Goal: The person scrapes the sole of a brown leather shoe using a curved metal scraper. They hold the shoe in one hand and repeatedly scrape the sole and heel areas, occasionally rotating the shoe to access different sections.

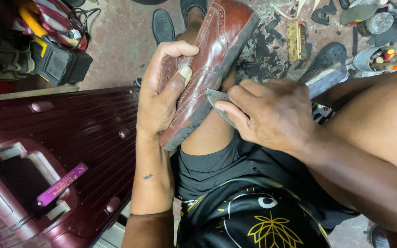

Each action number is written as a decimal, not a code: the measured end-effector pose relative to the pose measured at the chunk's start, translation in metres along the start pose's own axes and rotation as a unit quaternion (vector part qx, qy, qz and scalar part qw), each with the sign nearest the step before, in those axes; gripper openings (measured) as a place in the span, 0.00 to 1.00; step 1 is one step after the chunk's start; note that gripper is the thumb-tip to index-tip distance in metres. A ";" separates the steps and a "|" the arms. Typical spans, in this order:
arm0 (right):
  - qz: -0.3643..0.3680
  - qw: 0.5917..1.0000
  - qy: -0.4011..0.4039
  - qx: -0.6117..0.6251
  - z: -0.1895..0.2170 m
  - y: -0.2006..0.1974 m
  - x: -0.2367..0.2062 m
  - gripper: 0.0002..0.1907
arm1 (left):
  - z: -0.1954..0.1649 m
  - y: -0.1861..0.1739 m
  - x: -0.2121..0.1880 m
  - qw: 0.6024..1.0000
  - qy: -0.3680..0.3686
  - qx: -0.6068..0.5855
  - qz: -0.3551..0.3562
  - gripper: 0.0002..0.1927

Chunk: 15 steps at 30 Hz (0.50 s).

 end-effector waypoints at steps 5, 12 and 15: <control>0.033 0.997 0.055 0.044 -0.018 0.002 0.003 0.17 | -0.001 0.000 -0.002 0.999 0.019 0.038 0.002 0.10; -0.041 0.995 -0.004 -0.096 -0.005 -0.009 0.003 0.19 | -0.004 0.001 -0.001 0.996 0.047 0.075 0.009 0.10; -0.014 0.996 0.002 -0.084 -0.004 -0.006 0.004 0.21 | -0.005 0.000 -0.003 0.995 0.053 0.087 0.001 0.10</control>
Point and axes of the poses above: each hand's wrist, its own x-axis towards the middle knuckle, its own y-axis out of the palm, z = x × y, the point moved 6 cm from there along x, towards the middle knuckle, and after that the axes turned 11 degrees about x, right-handed, at the moved point
